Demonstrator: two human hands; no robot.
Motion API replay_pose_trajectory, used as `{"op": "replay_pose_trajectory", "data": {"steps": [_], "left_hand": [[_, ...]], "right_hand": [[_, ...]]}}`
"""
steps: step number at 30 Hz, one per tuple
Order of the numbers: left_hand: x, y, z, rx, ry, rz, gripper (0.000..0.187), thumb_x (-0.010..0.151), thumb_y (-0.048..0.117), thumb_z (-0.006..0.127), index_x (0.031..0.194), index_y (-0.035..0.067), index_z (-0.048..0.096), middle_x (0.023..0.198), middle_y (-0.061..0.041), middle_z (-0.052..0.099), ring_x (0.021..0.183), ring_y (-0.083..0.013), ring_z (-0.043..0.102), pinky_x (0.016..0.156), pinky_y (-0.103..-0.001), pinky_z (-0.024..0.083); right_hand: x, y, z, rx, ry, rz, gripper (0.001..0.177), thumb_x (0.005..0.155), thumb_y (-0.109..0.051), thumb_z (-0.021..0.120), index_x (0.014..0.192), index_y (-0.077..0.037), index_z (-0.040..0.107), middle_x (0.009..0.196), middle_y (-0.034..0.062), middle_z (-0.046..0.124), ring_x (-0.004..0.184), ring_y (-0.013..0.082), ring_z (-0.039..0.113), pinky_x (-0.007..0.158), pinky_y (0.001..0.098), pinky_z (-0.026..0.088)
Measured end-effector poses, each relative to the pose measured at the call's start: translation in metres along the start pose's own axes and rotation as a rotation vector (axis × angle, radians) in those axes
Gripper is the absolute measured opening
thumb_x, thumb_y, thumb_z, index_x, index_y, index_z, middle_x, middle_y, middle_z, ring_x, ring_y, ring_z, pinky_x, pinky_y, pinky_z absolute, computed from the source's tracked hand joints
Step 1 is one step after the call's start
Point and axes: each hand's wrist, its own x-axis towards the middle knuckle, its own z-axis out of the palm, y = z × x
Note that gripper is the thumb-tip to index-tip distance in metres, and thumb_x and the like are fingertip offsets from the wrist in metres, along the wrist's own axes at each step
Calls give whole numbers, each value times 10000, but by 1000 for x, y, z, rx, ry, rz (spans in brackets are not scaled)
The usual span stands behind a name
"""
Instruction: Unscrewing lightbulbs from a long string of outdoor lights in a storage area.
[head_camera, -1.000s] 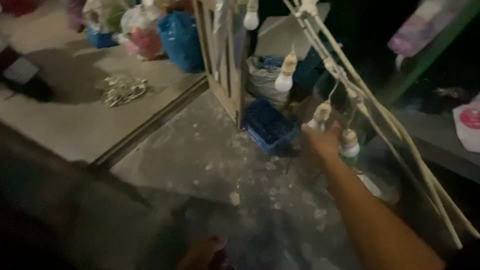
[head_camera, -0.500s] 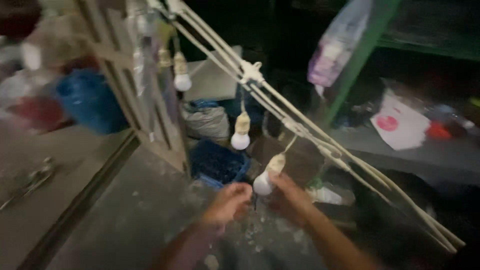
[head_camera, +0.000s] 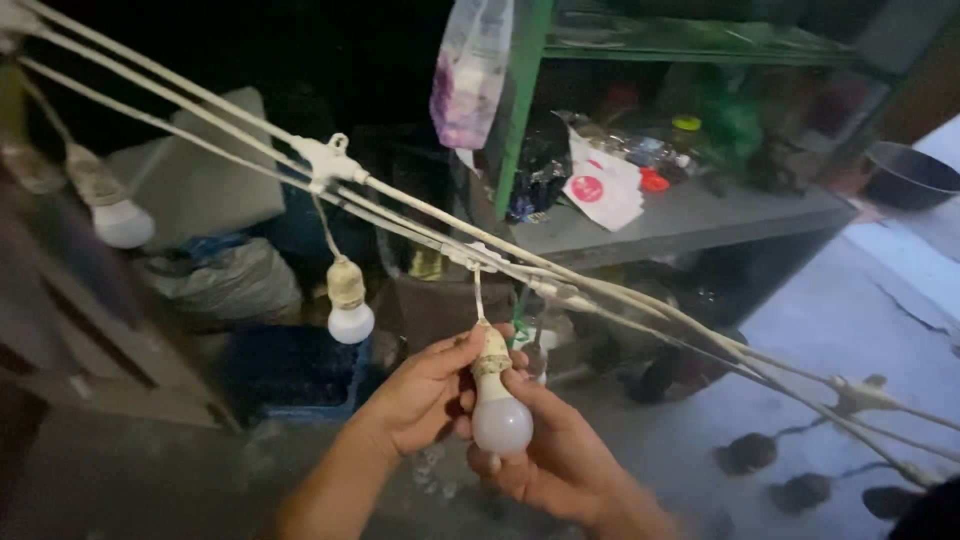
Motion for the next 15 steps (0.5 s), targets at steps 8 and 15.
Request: {"op": "replay_pose_trajectory", "data": {"steps": [8, 15], "left_hand": [[23, -10, -18, 227, 213, 37, 391, 974, 340, 606, 1283, 100, 610, 1107, -86, 722, 978, -189, 699, 858, -344, 544], [21, 3, -15, 55, 209, 56, 318, 977, 336, 590, 1190, 102, 618, 1042, -69, 710, 918, -206, 687, 826, -376, 563]], "right_hand": [[26, 20, -9, -996, 683, -345, 447, 941, -476, 613, 1228, -137, 659, 824, 112, 665, 549, 182, 591, 440, 295, 451], [14, 9, 2, -190, 350, -159, 477, 947, -513, 592, 1264, -157, 591, 982, 104, 662, 737, 196, 632, 594, 297, 503]]}}
